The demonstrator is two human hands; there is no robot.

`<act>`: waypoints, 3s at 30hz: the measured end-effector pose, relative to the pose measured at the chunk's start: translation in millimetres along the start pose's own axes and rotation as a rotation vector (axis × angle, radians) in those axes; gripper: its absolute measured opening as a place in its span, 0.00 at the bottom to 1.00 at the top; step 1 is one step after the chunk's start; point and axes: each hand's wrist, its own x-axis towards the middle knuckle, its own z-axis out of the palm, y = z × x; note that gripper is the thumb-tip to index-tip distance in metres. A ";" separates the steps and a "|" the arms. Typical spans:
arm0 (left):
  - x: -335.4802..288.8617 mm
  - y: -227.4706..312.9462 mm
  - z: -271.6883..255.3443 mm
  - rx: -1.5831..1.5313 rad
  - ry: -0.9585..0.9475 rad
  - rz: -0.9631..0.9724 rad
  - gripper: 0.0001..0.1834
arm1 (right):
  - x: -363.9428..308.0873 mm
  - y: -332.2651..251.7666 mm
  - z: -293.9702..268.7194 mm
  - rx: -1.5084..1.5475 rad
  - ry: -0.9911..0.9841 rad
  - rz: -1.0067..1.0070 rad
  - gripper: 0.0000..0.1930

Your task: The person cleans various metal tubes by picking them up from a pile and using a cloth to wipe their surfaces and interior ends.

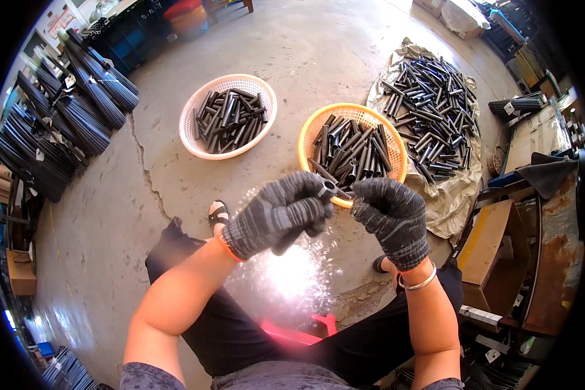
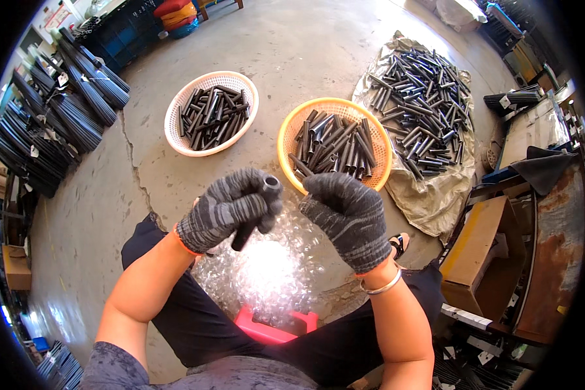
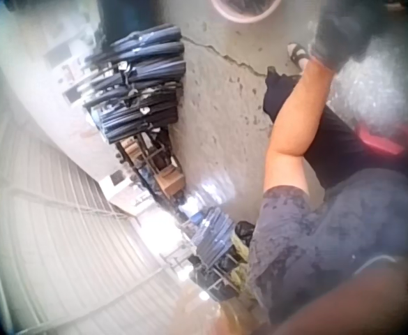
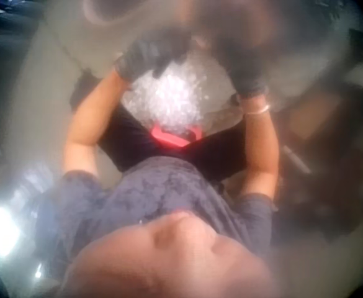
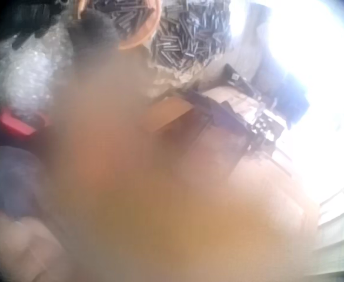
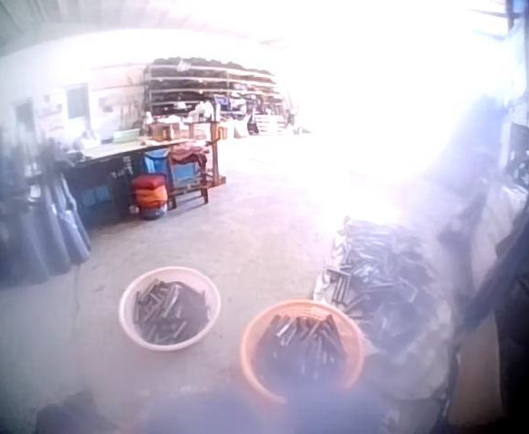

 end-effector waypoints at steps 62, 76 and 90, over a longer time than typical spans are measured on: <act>-2.4 14.8 -5.2 0.437 0.214 -0.088 0.10 | 11.2 22.6 -15.9 0.439 0.127 0.230 0.08; 0.8 10.9 -1.9 0.417 0.036 -0.131 0.09 | -4.8 17.1 10.3 0.074 -0.338 0.176 0.12; 7.7 -14.8 -6.4 0.751 0.025 0.023 0.11 | 1.0 20.6 13.3 -0.214 -0.292 0.108 0.09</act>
